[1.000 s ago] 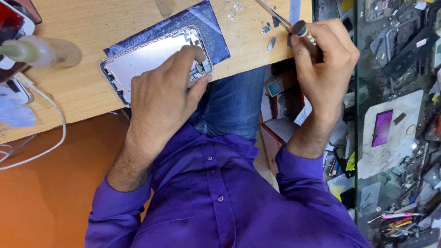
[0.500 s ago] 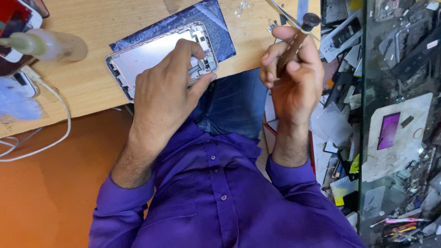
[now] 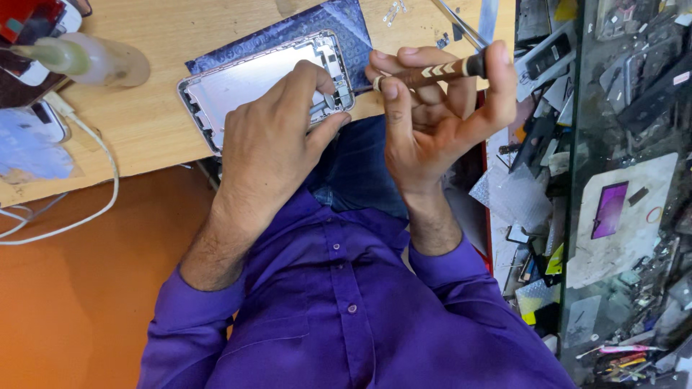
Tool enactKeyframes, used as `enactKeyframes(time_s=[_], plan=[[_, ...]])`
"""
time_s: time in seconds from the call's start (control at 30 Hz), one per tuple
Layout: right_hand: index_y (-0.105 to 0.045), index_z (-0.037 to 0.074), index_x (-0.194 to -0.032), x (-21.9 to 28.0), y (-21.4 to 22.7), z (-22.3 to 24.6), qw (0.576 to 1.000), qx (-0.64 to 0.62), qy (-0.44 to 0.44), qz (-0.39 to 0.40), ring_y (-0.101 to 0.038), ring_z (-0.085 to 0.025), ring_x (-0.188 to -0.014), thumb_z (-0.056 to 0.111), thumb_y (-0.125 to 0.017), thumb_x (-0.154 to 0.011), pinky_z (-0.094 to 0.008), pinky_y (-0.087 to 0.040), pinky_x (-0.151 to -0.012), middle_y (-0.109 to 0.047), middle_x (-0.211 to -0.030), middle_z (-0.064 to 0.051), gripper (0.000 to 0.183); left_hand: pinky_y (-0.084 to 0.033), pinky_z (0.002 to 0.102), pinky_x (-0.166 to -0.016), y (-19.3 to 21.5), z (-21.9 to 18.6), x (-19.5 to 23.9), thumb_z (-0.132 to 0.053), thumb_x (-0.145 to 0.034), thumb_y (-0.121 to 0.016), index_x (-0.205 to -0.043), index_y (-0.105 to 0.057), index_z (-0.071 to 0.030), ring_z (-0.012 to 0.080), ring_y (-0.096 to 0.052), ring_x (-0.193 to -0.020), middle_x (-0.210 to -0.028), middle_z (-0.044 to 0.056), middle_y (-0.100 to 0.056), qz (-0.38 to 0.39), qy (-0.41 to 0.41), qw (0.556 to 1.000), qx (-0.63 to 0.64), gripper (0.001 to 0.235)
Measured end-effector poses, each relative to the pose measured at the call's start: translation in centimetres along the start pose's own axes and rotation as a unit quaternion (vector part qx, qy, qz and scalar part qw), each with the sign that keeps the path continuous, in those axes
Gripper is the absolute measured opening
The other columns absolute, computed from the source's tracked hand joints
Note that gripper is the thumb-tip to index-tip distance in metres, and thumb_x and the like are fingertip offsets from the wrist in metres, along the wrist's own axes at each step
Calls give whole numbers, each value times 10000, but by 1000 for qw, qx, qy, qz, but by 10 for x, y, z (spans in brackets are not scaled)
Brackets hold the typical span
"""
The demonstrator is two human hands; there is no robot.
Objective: The person cleans the inside of a disassembled smartphone chassis with a cotton swab, then uses a screwdriver to remove screws from the frame. They then use a metal spudger to pry and remove adhesive strips from the chassis edges. Finally, they place a purple back cover onto the chassis.
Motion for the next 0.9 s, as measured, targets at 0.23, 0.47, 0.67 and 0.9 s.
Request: enactKeyframes(time_s=[0.23, 0.47, 0.67, 0.9], plan=[[-101, 340, -1599, 2, -4, -2, 993, 73, 76, 52, -752, -287, -1129, -157, -561, -1120, -407, -659, -995, -593, -1332, -183, 829, -528, 407, -551, -1, 1, -1, -270, -935, -829, -1089, -531, -79, 265, -731, -723, -1003, 43, -738, 2, 0, 1000, -3, 386], [-106, 324, -1586, 0, 7, -7, 996, -74, -48, 25, -691, -295, -1174, -92, -538, -1192, -432, -623, -1040, -583, -1368, -215, 718, -524, 406, -546, -1, 1, 0, -271, -931, -832, -1121, -549, -73, 262, -727, -712, -995, 52, -740, 1, -2, 1000, -1, 394], [-107, 360, -1615, -1, 9, 3, 993, 77, 25, 88, -744, -259, -1093, -61, -565, -1161, -359, -656, -938, -598, -1364, -205, 770, -524, 400, -538, -2, 2, -1, -273, -936, -830, -1127, -553, -84, 248, -729, -699, -998, 47, -743, 10, 6, 1000, 2, 386], [-47, 273, -1587, -8, 17, -8, 983, -89, -161, -23, -695, -220, -1057, -9, -594, -1196, -377, -665, -946, -620, -1292, -181, 729, -529, 419, -586, 0, 0, 0, -277, -937, -831, -1141, -560, -96, 270, -734, -750, -989, 48, -742, 4, 1, 1000, 5, 384]])
Point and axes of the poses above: each hand's wrist, its own x-axis away from the middle knuckle, its own y-axis out of the back of the hand, z = x × y, the point moved 3 cm from there along -x, towards the middle knuckle
